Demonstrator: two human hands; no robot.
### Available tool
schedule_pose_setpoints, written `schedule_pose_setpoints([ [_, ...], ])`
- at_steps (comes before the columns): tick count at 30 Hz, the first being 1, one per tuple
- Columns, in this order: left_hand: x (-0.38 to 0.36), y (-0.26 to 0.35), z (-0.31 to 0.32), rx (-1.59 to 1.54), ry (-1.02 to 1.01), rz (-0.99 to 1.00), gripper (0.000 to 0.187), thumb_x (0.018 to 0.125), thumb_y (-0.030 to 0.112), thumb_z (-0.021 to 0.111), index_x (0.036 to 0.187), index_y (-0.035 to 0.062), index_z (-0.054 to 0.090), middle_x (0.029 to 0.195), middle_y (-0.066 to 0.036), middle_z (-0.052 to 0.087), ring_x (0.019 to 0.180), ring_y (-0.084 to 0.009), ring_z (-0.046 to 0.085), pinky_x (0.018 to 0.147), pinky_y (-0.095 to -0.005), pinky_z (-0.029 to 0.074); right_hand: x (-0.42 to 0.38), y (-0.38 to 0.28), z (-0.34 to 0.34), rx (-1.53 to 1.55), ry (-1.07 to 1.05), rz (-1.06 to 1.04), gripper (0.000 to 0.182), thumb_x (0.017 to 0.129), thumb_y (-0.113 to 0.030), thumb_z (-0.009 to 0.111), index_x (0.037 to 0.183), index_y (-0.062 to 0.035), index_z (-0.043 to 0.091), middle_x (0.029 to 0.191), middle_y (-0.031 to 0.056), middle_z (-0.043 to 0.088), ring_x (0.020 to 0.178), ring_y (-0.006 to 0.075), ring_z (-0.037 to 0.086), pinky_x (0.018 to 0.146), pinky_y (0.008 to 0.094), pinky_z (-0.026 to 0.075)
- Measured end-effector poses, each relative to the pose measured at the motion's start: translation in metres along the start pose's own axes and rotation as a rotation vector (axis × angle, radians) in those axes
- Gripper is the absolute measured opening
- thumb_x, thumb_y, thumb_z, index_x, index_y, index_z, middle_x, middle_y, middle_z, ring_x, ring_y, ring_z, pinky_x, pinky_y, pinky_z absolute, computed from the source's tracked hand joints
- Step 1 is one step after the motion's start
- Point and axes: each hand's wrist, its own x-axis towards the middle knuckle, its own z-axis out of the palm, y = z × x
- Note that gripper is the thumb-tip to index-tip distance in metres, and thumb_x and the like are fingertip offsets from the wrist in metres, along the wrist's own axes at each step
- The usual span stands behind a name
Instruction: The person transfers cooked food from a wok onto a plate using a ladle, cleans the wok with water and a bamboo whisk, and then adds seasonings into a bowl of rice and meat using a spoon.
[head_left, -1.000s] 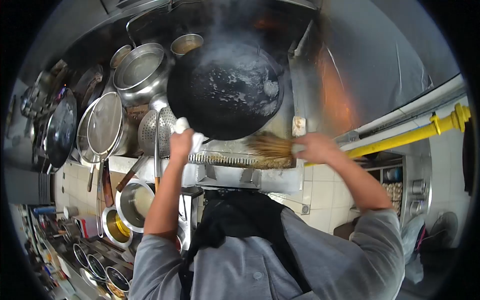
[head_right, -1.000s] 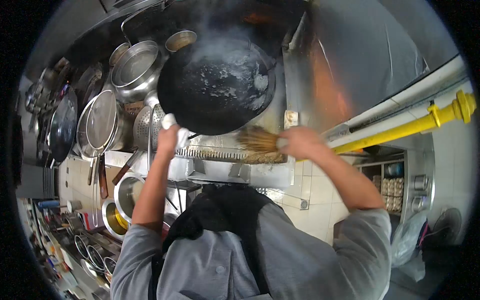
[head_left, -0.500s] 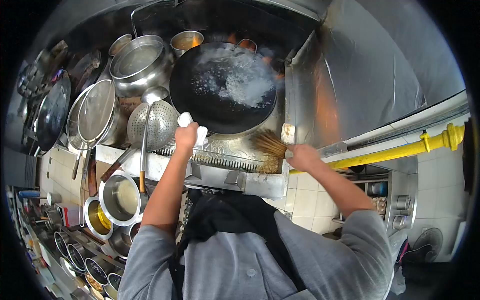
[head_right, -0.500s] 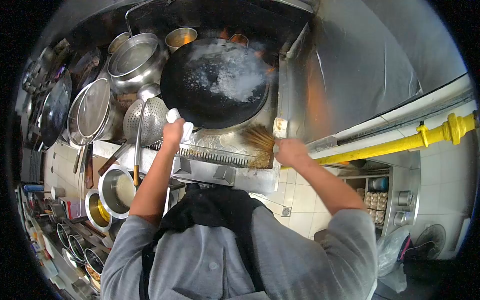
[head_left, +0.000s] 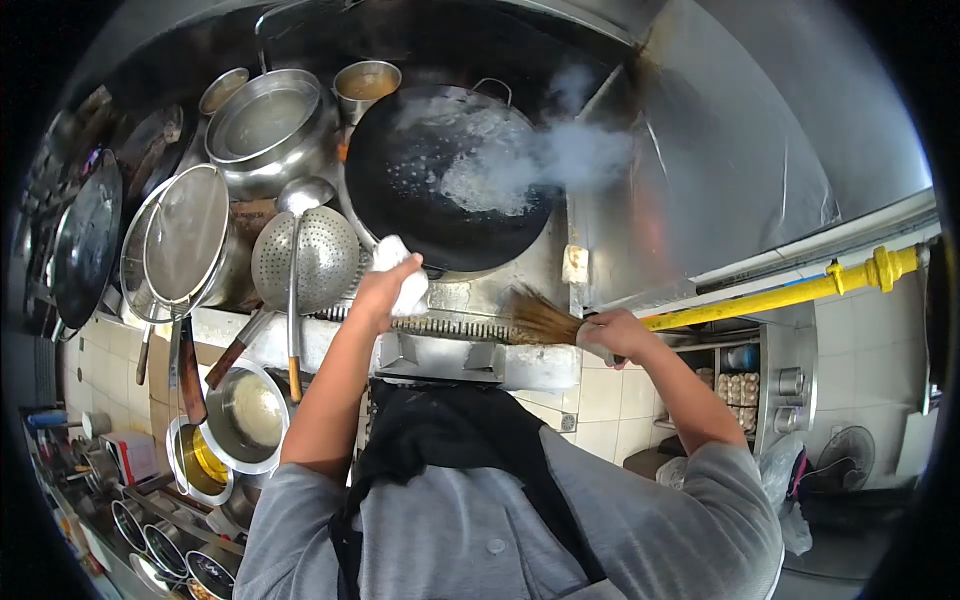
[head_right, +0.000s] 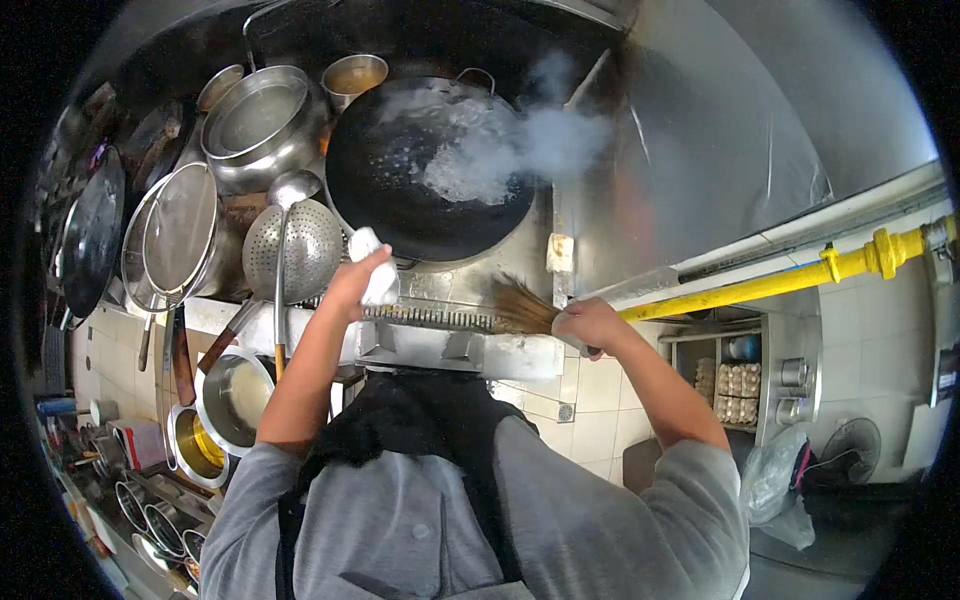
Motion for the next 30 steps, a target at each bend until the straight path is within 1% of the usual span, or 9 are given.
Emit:
schedule_pose_setpoints([
  [2,-0.026,0.011,-0.018,0.185,0.057,0.015,0.045,0.077,0.030,0.075,0.099,-0.0072,0.063,0.091,-0.011,0.067,0.076,-0.0188,0.064,0.068,-0.0316,0.050,0.004,0.009,0.017,-0.018,0.039,-0.051,0.053,0.081,-0.029,0.066,0.123,0.0022,0.057,0.094,0.0233,0.064,0.051,0.0258,0.062,0.039,0.0348,0.049],
  [5,-0.045,-0.009,-0.078,0.247,0.267,0.363,0.033,0.076,0.024,0.073,0.096,-0.0012,0.066,0.088,-0.008,0.067,0.076,-0.0160,0.062,0.071,-0.0307,0.049,0.050,0.053,0.081,-0.211,0.397,-0.208,0.064,0.086,-0.036,0.060,0.133,0.0040,0.042,0.111,0.0311,0.060,0.109,0.0418,0.057,0.095,0.0441,0.043],
  [8,-0.086,-0.025,-0.147,0.300,0.462,0.491,0.028,0.078,0.018,0.068,0.098,-0.0012,0.063,0.089,-0.006,0.066,0.078,-0.0152,0.061,0.070,-0.0304,0.048,0.060,0.059,0.126,-0.284,0.432,-0.032,0.067,0.085,-0.038,0.062,0.133,0.0039,0.041,0.127,0.0298,0.050,0.115,0.0429,0.052,0.097,0.0457,0.043],
  [11,-0.130,-0.064,-0.198,0.131,0.499,0.364,0.028,0.077,0.013,0.066,0.101,-0.0025,0.062,0.087,-0.006,0.064,0.078,-0.0152,0.060,0.070,-0.0308,0.049,0.016,-0.032,0.137,-0.329,0.542,-0.607,0.062,0.085,-0.033,0.064,0.132,0.0018,0.043,0.132,0.0263,0.046,0.121,0.0406,0.046,0.103,0.0440,0.038],
  [15,-0.121,-0.128,-0.231,-0.119,0.412,0.150,0.022,0.079,0.014,0.063,0.096,0.0015,0.061,0.078,-0.006,0.063,0.069,-0.0163,0.060,0.062,-0.0298,0.049,0.002,-0.162,0.215,0.218,-0.150,-0.854,0.041,0.088,-0.026,0.065,0.121,-0.0019,0.058,0.102,0.0166,0.067,0.094,0.0232,0.066,0.083,0.0339,0.052],
  [20,-0.134,-0.099,-0.199,-0.382,0.194,0.012,0.028,0.078,0.014,0.064,0.102,0.0024,0.055,0.085,-0.008,0.062,0.069,-0.0200,0.062,0.062,-0.0334,0.052,0.051,-0.259,0.322,-0.045,0.070,-0.760,0.041,0.086,-0.022,0.068,0.115,0.0035,0.056,0.095,0.0160,0.066,0.084,0.0230,0.065,0.073,0.0334,0.054],
  [22,-0.147,-0.087,-0.188,-0.377,0.002,0.116,0.034,0.074,0.011,0.068,0.104,0.0020,0.057,0.088,-0.007,0.063,0.071,-0.0189,0.062,0.064,-0.0327,0.052,0.051,-0.281,0.328,0.651,-0.431,-0.052,0.029,0.085,-0.021,0.067,0.103,-0.0011,0.056,0.074,0.0114,0.059,0.061,0.0203,0.059,0.051,0.0346,0.048],
  [23,-0.153,-0.078,-0.183,-0.384,-0.049,0.175,0.038,0.072,0.010,0.070,0.107,0.0016,0.057,0.090,-0.007,0.064,0.073,-0.0182,0.063,0.065,-0.0322,0.052,0.040,-0.279,0.324,0.548,-0.100,-0.265,0.021,0.085,-0.021,0.065,0.093,-0.0054,0.053,0.063,0.0050,0.049,0.044,0.0157,0.045,0.036,0.0337,0.036],
  [30,-0.138,-0.083,-0.208,-0.604,-0.232,0.268,0.064,0.066,0.009,0.076,0.124,-0.0040,0.052,0.115,-0.016,0.064,0.097,-0.0245,0.064,0.082,-0.0344,0.052,0.015,-0.293,0.206,0.762,-0.380,-0.393,0.024,0.085,-0.016,0.061,0.106,-0.0072,0.054,0.067,0.0049,0.054,0.043,0.0137,0.050,0.033,0.0273,0.040],
])
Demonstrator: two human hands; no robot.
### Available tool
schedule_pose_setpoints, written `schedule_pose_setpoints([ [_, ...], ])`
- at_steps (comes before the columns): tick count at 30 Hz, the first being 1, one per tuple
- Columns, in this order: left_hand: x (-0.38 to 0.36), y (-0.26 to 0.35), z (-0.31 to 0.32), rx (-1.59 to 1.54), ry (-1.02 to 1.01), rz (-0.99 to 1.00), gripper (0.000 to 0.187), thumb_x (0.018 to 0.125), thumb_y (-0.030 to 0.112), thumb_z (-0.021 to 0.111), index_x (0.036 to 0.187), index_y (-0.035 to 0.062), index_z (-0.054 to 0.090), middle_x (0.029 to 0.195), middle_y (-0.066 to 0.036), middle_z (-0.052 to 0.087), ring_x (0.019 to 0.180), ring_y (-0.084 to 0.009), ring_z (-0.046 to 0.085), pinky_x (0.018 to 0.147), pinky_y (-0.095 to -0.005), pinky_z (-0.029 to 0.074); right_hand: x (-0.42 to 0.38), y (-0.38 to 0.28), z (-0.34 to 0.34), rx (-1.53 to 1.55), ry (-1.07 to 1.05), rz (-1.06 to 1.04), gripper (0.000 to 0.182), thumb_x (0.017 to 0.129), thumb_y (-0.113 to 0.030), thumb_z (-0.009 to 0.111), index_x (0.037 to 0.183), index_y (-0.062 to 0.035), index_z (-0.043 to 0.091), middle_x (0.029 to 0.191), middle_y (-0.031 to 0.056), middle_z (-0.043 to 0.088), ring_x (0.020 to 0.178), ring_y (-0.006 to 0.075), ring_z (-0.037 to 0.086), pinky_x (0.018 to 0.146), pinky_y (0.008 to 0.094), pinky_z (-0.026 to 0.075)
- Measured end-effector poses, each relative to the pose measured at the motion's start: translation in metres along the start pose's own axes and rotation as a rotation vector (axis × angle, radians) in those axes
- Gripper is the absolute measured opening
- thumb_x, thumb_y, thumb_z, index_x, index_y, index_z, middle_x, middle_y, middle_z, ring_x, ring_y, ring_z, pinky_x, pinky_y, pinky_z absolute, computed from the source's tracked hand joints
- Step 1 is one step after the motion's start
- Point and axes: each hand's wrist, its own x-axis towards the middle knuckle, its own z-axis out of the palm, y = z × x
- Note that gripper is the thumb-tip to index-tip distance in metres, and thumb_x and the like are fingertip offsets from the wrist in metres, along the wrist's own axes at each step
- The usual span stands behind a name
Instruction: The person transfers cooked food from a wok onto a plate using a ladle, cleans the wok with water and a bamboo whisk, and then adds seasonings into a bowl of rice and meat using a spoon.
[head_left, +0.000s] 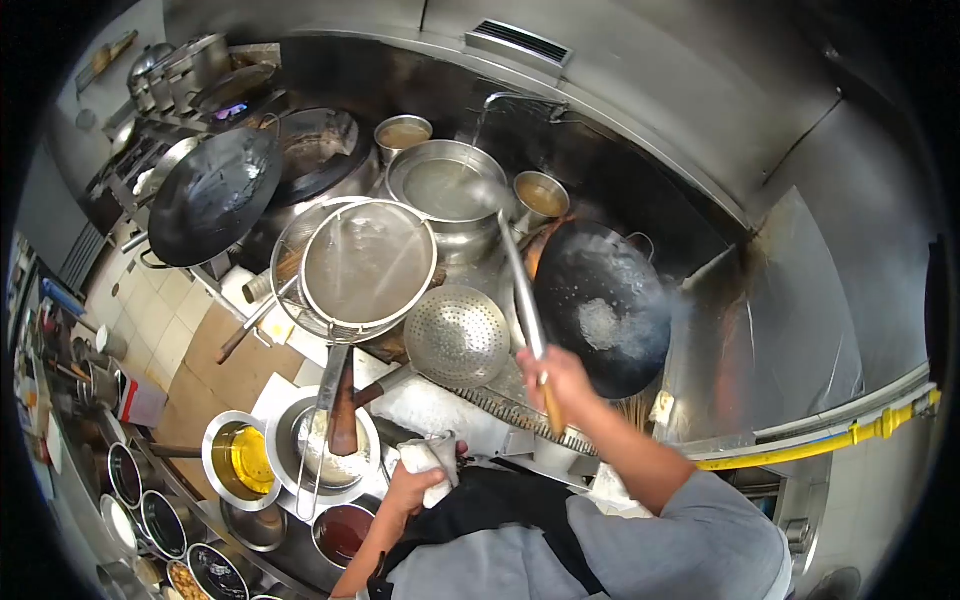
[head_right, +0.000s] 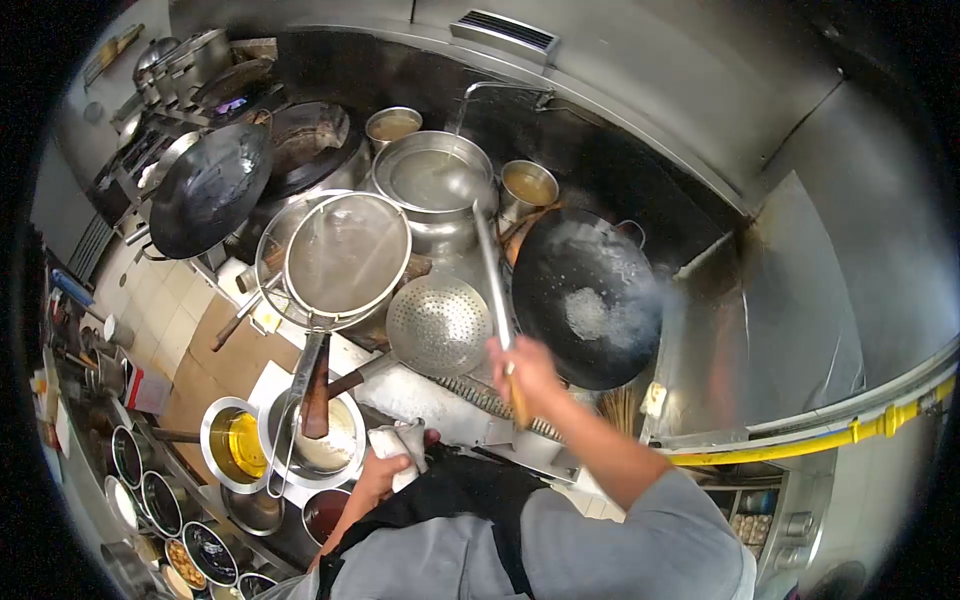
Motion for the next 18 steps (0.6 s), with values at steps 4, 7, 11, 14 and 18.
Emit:
schedule_pose_setpoints([
  [4,-0.005,0.003,0.014,-0.077,0.082,0.041,0.054,0.073,0.011,0.063,0.122,-0.0085,0.050,0.115,-0.021,0.062,0.099,-0.0327,0.064,0.086,-0.0408,0.052,0.111,-0.077,-0.007,-0.793,0.295,-0.419,0.025,0.092,-0.025,0.056,0.095,-0.0001,0.054,0.063,0.0067,0.053,0.042,0.0170,0.049,0.034,0.0346,0.044],
  [7,-0.002,-0.034,-0.035,-0.320,0.009,-0.120,0.052,0.076,0.013,0.057,0.121,-0.0120,0.047,0.109,-0.024,0.063,0.095,-0.0361,0.064,0.087,-0.0452,0.052,0.166,-0.109,0.026,-0.946,0.351,-0.300,0.032,0.091,-0.024,0.054,0.091,0.0077,0.056,0.062,0.0129,0.057,0.043,0.0261,0.057,0.039,0.0379,0.046],
  [11,-0.018,-0.033,-0.027,-0.278,0.223,-0.256,0.045,0.079,0.014,0.057,0.116,-0.0115,0.048,0.094,-0.021,0.064,0.091,-0.0363,0.065,0.090,-0.0472,0.051,0.262,-0.105,0.043,-1.005,-0.074,-0.006,0.026,0.091,-0.018,0.052,0.072,-0.0007,0.057,0.052,0.0031,0.049,0.042,0.0180,0.052,0.036,0.0273,0.040],
  [14,-0.022,-0.041,-0.026,-0.266,0.152,-0.214,0.043,0.079,0.017,0.062,0.111,-0.0092,0.051,0.091,-0.021,0.064,0.088,-0.0343,0.065,0.090,-0.0474,0.051,0.210,-0.120,0.049,0.233,-0.189,0.359,0.016,0.090,-0.013,0.056,0.080,-0.0024,0.050,0.052,-0.0043,0.039,0.039,0.0062,0.038,0.036,0.0181,0.034],
  [18,-0.031,-0.022,0.028,-0.119,0.315,-0.240,0.041,0.077,0.021,0.065,0.106,-0.0061,0.055,0.089,-0.020,0.064,0.083,-0.0331,0.065,0.088,-0.0447,0.053,0.162,-0.114,-0.013,0.782,-0.493,0.347,0.028,0.094,-0.009,0.049,0.113,0.0082,0.037,0.054,-0.0032,0.038,0.041,0.0060,0.041,0.035,0.0180,0.035],
])
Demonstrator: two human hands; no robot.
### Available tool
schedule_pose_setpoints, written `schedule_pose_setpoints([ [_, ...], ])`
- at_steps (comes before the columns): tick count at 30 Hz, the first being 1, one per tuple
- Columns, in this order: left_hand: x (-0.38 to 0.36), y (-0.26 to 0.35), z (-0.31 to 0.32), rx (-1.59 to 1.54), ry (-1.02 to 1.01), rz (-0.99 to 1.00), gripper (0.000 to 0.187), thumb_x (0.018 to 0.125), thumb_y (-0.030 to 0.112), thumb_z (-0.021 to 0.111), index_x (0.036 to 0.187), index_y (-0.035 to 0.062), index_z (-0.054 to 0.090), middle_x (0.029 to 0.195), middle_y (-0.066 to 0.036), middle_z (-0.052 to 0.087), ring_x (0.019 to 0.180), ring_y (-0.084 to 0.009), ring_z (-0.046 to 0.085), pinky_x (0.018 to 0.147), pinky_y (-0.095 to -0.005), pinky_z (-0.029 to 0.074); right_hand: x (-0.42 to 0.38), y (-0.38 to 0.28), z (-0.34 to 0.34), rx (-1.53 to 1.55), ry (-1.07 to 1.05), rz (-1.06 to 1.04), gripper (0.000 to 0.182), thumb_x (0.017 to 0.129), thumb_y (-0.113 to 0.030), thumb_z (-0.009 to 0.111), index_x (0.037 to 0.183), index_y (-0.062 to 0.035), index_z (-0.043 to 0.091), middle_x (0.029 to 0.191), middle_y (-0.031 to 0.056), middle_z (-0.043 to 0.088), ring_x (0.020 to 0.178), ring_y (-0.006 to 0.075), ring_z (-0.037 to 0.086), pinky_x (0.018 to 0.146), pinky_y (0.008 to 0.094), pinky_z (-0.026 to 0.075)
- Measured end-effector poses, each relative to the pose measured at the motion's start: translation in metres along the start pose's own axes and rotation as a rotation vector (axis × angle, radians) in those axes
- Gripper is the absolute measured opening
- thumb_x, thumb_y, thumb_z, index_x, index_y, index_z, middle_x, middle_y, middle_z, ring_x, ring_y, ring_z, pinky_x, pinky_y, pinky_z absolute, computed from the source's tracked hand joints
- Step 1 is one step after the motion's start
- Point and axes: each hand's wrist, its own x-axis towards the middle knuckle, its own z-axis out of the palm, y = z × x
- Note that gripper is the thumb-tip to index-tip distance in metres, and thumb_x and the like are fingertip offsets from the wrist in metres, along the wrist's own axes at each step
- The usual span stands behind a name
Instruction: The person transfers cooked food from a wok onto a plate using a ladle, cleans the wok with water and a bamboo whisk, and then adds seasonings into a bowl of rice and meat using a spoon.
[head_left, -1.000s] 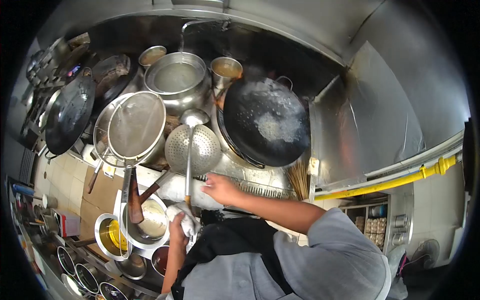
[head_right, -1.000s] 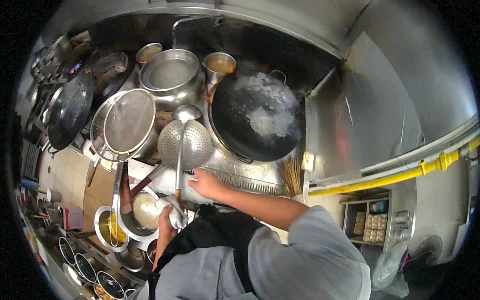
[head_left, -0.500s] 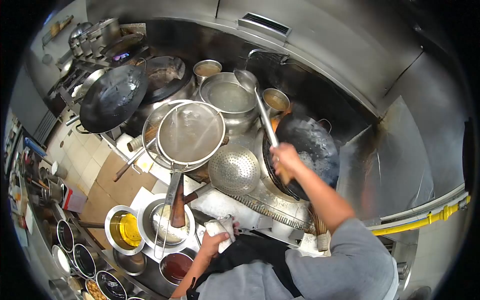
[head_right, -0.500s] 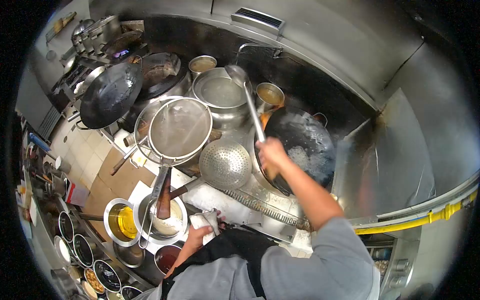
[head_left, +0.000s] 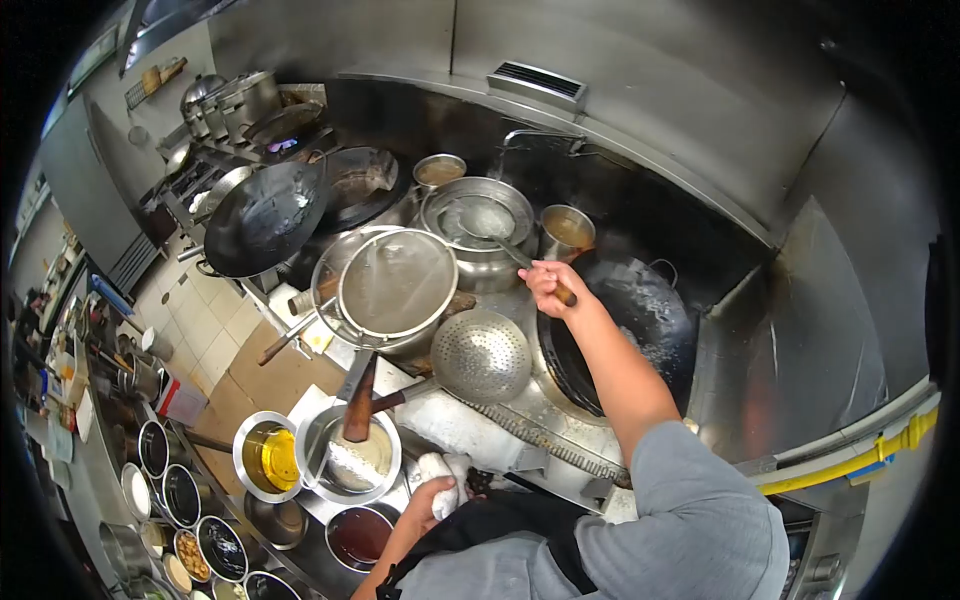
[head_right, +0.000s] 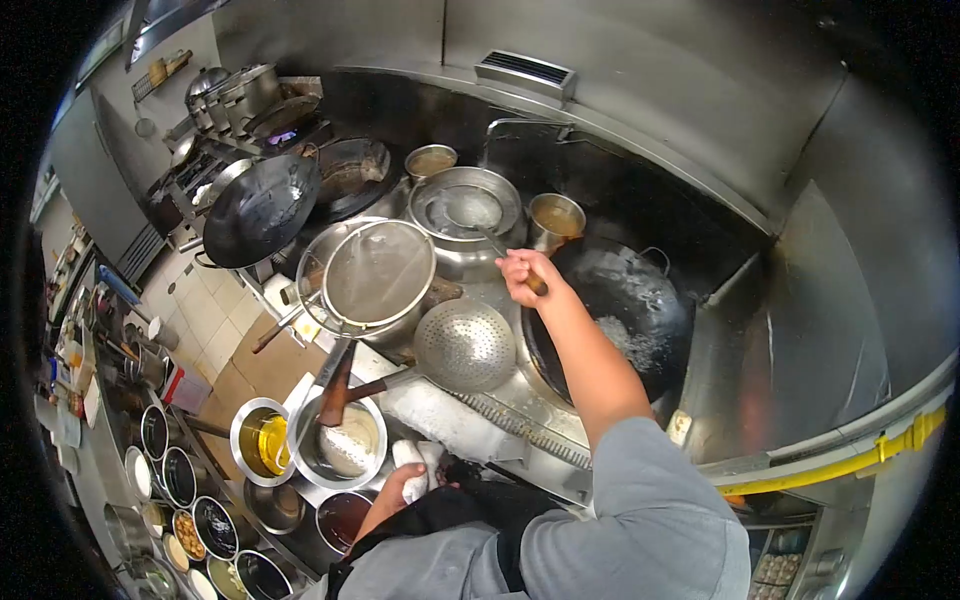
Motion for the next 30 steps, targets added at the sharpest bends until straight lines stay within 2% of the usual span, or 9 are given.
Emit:
schedule_pose_setpoints([
  [6,0.041,-0.027,0.014,-0.035,-0.261,0.049,0.040,0.073,0.027,0.062,0.098,-0.0045,0.057,0.084,-0.019,0.063,0.082,-0.0367,0.062,0.082,-0.0461,0.051,-0.169,-0.007,-0.011,0.167,-0.242,0.086,0.036,0.094,-0.011,0.046,0.119,0.0137,0.037,0.066,0.0003,0.042,0.043,0.0052,0.042,0.035,0.0179,0.036],
  [10,0.036,-0.021,0.064,0.032,-0.050,0.142,0.038,0.075,0.024,0.064,0.100,-0.0045,0.057,0.086,-0.016,0.063,0.076,-0.0311,0.064,0.074,-0.0438,0.055,-0.268,-0.016,-0.014,0.094,-0.126,0.045,0.044,0.094,-0.012,0.042,0.128,0.0138,0.031,0.072,0.0022,0.043,0.046,0.0066,0.045,0.037,0.0216,0.039],
  [14,0.060,0.030,0.048,1.140,0.453,0.801,0.039,0.064,0.027,0.073,0.088,-0.0027,0.063,0.085,-0.018,0.068,0.075,-0.0300,0.067,0.071,-0.0367,0.053,-0.310,-0.026,-0.037,-0.087,0.136,0.013,0.033,0.093,-0.014,0.047,0.116,0.0100,0.043,0.065,-0.0008,0.043,0.043,0.0055,0.043,0.036,0.0220,0.037],
  [17,0.068,0.086,0.033,1.814,0.741,0.793,0.050,0.060,0.035,0.072,0.094,-0.0012,0.068,0.107,-0.024,0.064,0.118,-0.0334,0.051,0.097,-0.0403,0.043,-0.315,-0.014,-0.043,-0.669,0.513,-0.114,0.011,0.091,-0.010,0.052,0.092,0.0013,0.050,0.057,-0.0026,0.039,0.042,0.0042,0.040,0.034,0.0207,0.033],
  [18,0.071,0.095,0.018,1.999,0.814,0.901,0.052,0.060,0.037,0.071,0.095,-0.0010,0.069,0.107,-0.024,0.064,0.112,-0.0344,0.056,0.095,-0.0393,0.046,-0.311,-0.016,-0.053,-0.803,0.606,-0.131,0.012,0.089,-0.009,0.055,0.080,-0.0022,0.050,0.059,-0.0011,0.044,0.041,0.0064,0.041,0.034,0.0240,0.033],
  [21,0.078,0.121,-0.012,2.036,0.704,0.510,0.050,0.060,0.041,0.072,0.081,-0.0037,0.070,0.092,-0.024,0.068,0.086,-0.0353,0.067,0.080,-0.0399,0.054,-0.290,-0.015,-0.051,-1.262,0.746,-0.294,0.014,0.087,-0.009,0.058,0.078,-0.0019,0.051,0.061,0.0017,0.050,0.040,0.0109,0.044,0.035,0.0273,0.035],
  [23,0.073,0.121,-0.003,2.057,0.608,0.366,0.050,0.058,0.041,0.073,0.083,-0.0022,0.070,0.092,-0.024,0.068,0.085,-0.0361,0.067,0.078,-0.0402,0.053,-0.270,-0.023,-0.035,-1.598,0.689,-0.452,0.014,0.086,-0.008,0.059,0.079,0.0005,0.051,0.063,0.0044,0.053,0.040,0.0149,0.047,0.036,0.0305,0.038],
  [26,0.058,0.122,-0.012,1.777,0.301,0.169,0.059,0.055,0.047,0.075,0.079,-0.0061,0.068,0.083,-0.023,0.068,0.077,-0.0306,0.068,0.069,-0.0391,0.053,-0.226,-0.012,0.016,-1.239,0.616,-0.616,0.014,0.087,-0.010,0.058,0.091,-0.0005,0.050,0.063,0.0018,0.050,0.042,0.0125,0.046,0.035,0.0297,0.040],
  [30,0.069,0.089,-0.089,0.345,-0.243,-0.155,0.045,0.071,0.022,0.063,0.113,0.0051,0.063,0.087,-0.014,0.069,0.083,-0.0271,0.067,0.079,-0.0410,0.055,-0.134,-0.021,0.014,-1.367,0.624,-0.558,0.012,0.087,-0.011,0.058,0.089,-0.0010,0.051,0.061,0.0019,0.048,0.040,0.0115,0.044,0.032,0.0299,0.037],
])
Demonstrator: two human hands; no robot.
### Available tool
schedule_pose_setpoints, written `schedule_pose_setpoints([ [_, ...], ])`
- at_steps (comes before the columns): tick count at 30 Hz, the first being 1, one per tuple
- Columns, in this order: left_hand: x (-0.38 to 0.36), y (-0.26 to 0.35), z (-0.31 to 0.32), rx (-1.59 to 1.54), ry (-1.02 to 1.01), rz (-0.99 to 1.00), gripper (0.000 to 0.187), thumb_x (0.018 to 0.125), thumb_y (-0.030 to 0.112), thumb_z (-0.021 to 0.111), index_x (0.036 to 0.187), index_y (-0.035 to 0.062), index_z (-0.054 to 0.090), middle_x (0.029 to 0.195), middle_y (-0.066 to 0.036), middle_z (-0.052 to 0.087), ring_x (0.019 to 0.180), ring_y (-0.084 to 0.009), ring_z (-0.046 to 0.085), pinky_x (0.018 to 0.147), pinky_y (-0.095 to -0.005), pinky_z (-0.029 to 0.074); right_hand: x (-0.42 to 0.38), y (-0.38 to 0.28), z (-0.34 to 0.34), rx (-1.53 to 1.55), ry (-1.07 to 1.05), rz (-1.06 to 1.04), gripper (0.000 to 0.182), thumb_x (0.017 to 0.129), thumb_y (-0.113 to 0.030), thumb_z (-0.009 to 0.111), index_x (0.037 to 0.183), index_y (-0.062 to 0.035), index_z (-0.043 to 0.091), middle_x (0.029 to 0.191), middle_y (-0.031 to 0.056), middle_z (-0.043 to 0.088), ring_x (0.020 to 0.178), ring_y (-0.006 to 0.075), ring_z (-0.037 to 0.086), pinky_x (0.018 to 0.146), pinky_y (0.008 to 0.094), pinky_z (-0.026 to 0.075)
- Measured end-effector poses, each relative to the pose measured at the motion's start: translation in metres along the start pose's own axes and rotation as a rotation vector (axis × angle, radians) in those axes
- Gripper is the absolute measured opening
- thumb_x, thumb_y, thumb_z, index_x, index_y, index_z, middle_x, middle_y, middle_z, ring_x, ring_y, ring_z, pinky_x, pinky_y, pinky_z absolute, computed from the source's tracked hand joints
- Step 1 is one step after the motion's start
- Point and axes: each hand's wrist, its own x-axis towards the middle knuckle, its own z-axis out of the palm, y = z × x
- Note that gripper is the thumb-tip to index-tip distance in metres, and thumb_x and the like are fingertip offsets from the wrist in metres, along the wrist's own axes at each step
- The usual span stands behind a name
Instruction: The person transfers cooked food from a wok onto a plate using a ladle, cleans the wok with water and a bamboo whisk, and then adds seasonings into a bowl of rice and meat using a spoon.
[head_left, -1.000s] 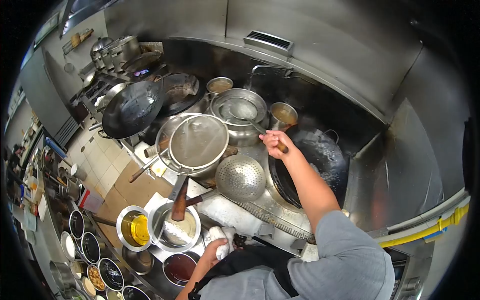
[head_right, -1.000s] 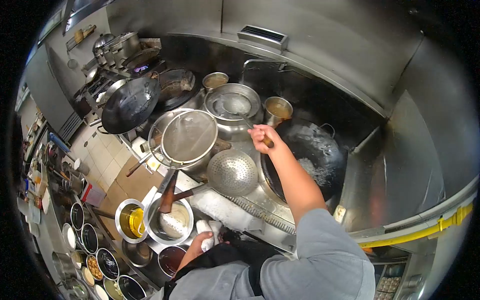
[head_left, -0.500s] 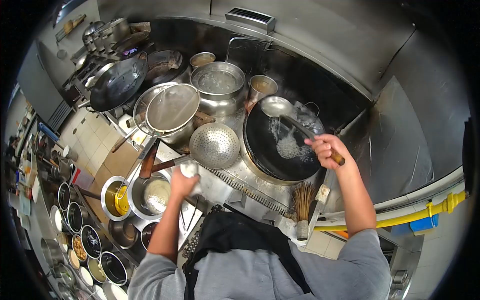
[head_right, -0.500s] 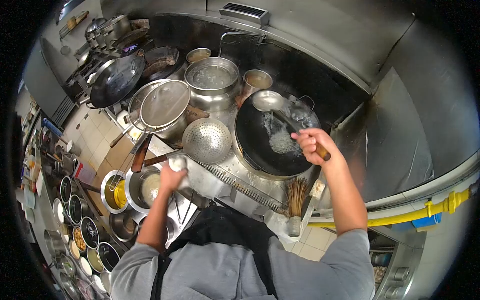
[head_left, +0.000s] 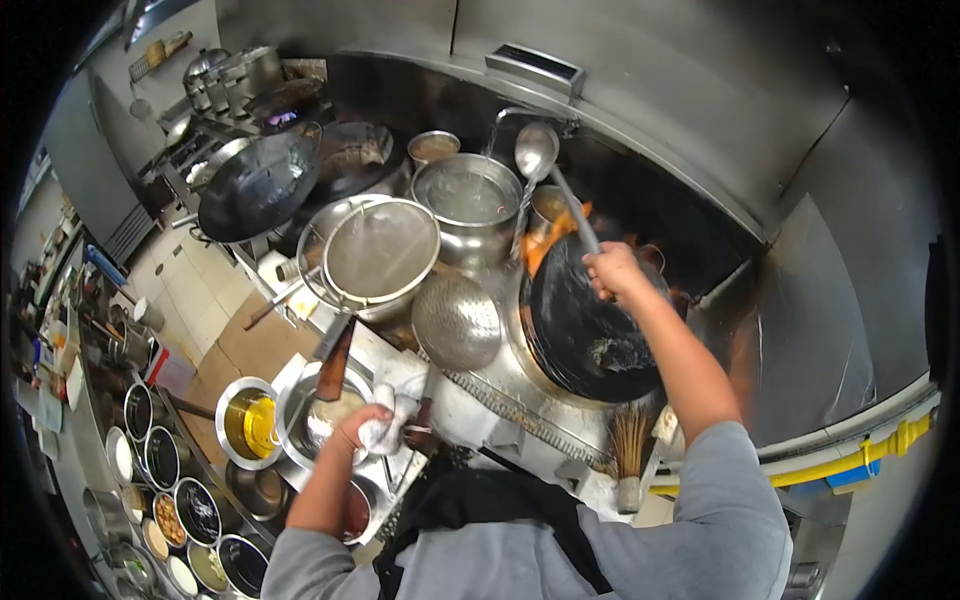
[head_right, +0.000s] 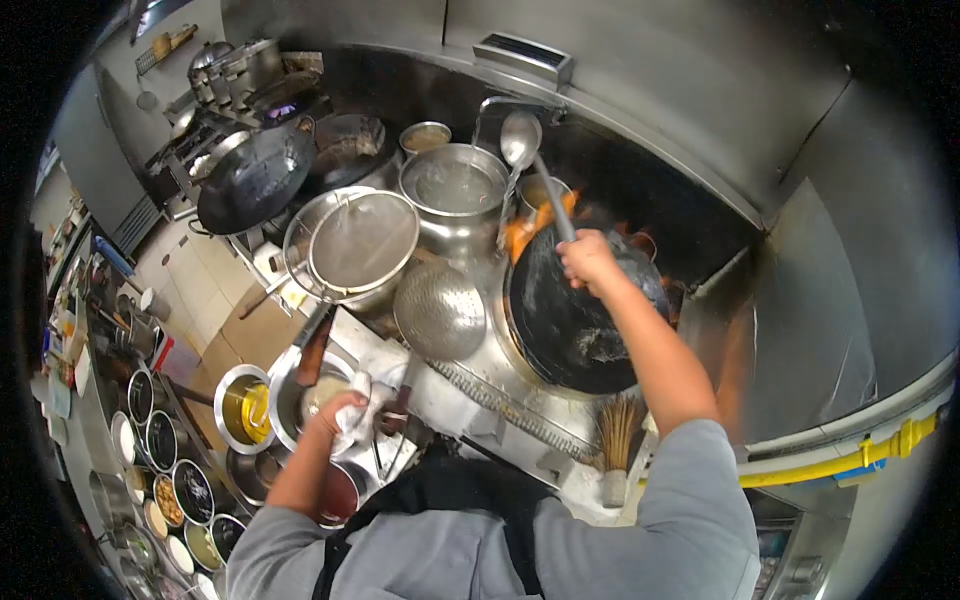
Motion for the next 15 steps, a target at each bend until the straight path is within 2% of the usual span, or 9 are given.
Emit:
schedule_pose_setpoints([
  [1,0.016,-0.027,0.009,-0.422,-0.248,0.143,0.056,0.070,0.025,0.063,0.121,0.0028,0.057,0.106,-0.019,0.065,0.105,-0.0392,0.060,0.095,-0.0532,0.046,0.010,-0.003,0.024,-0.054,0.017,-0.040,0.011,0.086,-0.010,0.060,0.084,-0.0034,0.052,0.059,0.0020,0.048,0.039,0.0113,0.044,0.030,0.0285,0.036],
  [3,0.034,-0.039,0.075,-0.682,-0.495,0.182,0.075,0.062,0.037,0.067,0.131,0.0132,0.051,0.132,-0.022,0.050,0.132,-0.0548,0.026,0.112,-0.0642,0.010,0.057,0.008,0.070,-0.200,0.040,-0.085,0.015,0.083,-0.009,0.059,0.073,0.0010,0.055,0.055,0.0081,0.051,0.037,0.0182,0.049,0.030,0.0338,0.035],
  [5,0.047,-0.031,0.124,-0.860,-0.393,0.307,0.073,0.062,0.036,0.068,0.129,0.0122,0.050,0.135,-0.027,0.041,0.126,-0.0509,0.037,0.101,-0.0593,0.037,0.086,0.002,0.115,-0.219,0.005,0.029,0.017,0.083,-0.007,0.056,0.072,0.0055,0.053,0.054,0.0145,0.052,0.038,0.0245,0.052,0.032,0.0403,0.035],
  [6,0.047,-0.020,0.141,-0.966,-0.407,0.260,0.064,0.066,0.030,0.067,0.123,0.0066,0.050,0.126,-0.028,0.044,0.115,-0.0423,0.048,0.086,-0.0474,0.048,0.104,0.008,0.131,-0.188,-0.084,0.066,0.016,0.085,-0.007,0.055,0.074,0.0049,0.053,0.053,0.0127,0.050,0.037,0.0227,0.049,0.032,0.0378,0.035],
  [8,0.063,-0.011,0.128,-0.985,-0.435,-0.008,0.053,0.070,0.024,0.065,0.116,0.0025,0.050,0.121,-0.026,0.046,0.105,-0.0338,0.053,0.078,-0.0422,0.048,0.111,0.003,0.158,0.168,-0.183,0.205,0.016,0.088,-0.006,0.053,0.076,0.0036,0.054,0.051,0.0078,0.046,0.036,0.0176,0.044,0.033,0.0316,0.034],
  [9,0.061,-0.001,0.125,-0.728,-0.306,0.002,0.038,0.074,0.021,0.063,0.104,0.0001,0.055,0.104,-0.020,0.056,0.090,-0.0274,0.059,0.071,-0.0372,0.050,0.109,-0.002,0.156,0.168,-0.183,0.204,0.016,0.088,-0.006,0.053,0.076,0.0036,0.054,0.051,0.0078,0.046,0.036,0.0176,0.044,0.033,0.0316,0.034],
  [11,0.047,0.004,0.123,-0.403,-0.104,0.019,0.033,0.074,0.021,0.063,0.100,0.0009,0.057,0.093,-0.016,0.058,0.080,-0.0253,0.060,0.066,-0.0358,0.050,0.110,-0.018,0.147,0.919,-0.387,0.638,0.011,0.091,-0.005,0.050,0.087,0.0047,0.052,0.051,0.0007,0.039,0.038,0.0099,0.039,0.034,0.0227,0.031],
  [13,0.026,0.005,0.137,0.090,0.198,0.087,0.022,0.075,0.018,0.063,0.090,0.0028,0.061,0.070,-0.006,0.059,0.059,-0.0210,0.058,0.054,-0.0343,0.049,0.094,-0.016,0.125,1.028,-0.418,0.643,0.013,0.092,-0.007,0.049,0.094,0.0058,0.050,0.053,-0.0011,0.038,0.039,0.0074,0.039,0.034,0.0204,0.029],
  [15,0.019,0.007,0.140,0.227,0.262,0.128,0.023,0.073,0.018,0.065,0.088,0.0009,0.062,0.071,-0.008,0.060,0.058,-0.0205,0.058,0.053,-0.0344,0.048,0.065,-0.007,0.096,1.171,-0.506,0.627,0.024,0.094,-0.009,0.049,0.109,0.0072,0.041,0.055,-0.0032,0.037,0.039,0.0054,0.038,0.033,0.0188,0.027],
])
